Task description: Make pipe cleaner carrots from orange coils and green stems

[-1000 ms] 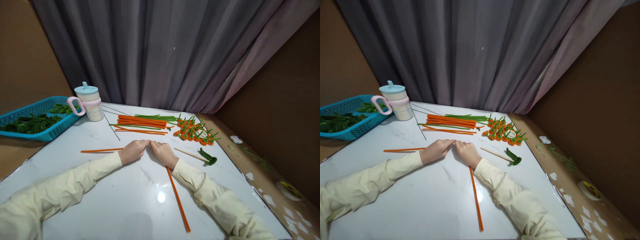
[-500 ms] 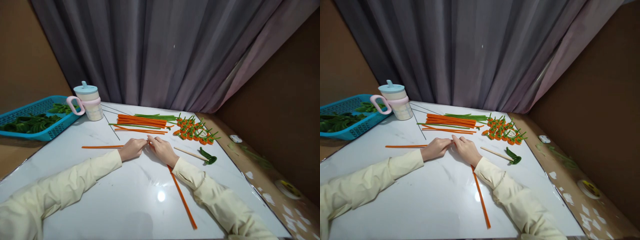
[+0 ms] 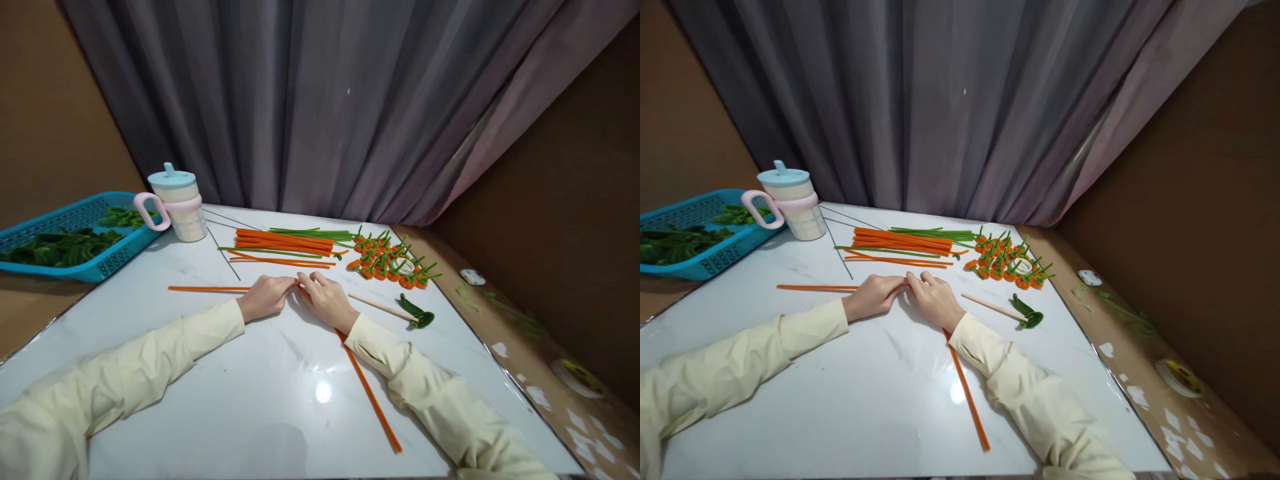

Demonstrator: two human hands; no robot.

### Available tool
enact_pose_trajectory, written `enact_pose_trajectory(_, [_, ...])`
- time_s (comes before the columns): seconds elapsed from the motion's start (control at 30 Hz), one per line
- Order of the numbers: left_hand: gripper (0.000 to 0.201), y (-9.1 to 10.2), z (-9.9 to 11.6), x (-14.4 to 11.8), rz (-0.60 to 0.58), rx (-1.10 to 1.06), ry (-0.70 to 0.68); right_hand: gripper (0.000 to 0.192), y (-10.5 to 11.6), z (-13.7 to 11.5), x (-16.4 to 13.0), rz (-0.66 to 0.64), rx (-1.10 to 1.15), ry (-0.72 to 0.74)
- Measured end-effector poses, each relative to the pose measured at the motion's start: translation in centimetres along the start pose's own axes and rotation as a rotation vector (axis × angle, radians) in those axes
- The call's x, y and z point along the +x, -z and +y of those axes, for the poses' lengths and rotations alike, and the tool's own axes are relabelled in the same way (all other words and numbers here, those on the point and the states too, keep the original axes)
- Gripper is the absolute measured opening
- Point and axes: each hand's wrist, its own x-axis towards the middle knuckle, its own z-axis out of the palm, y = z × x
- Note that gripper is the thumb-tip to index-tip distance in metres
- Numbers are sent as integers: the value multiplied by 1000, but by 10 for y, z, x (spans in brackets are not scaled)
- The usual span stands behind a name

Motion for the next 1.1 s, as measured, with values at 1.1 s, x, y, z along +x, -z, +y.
enact_pose_trajectory(1.1, [19,8,9,4,52,-39,23,19,-12,5,-4,104,279,-53])
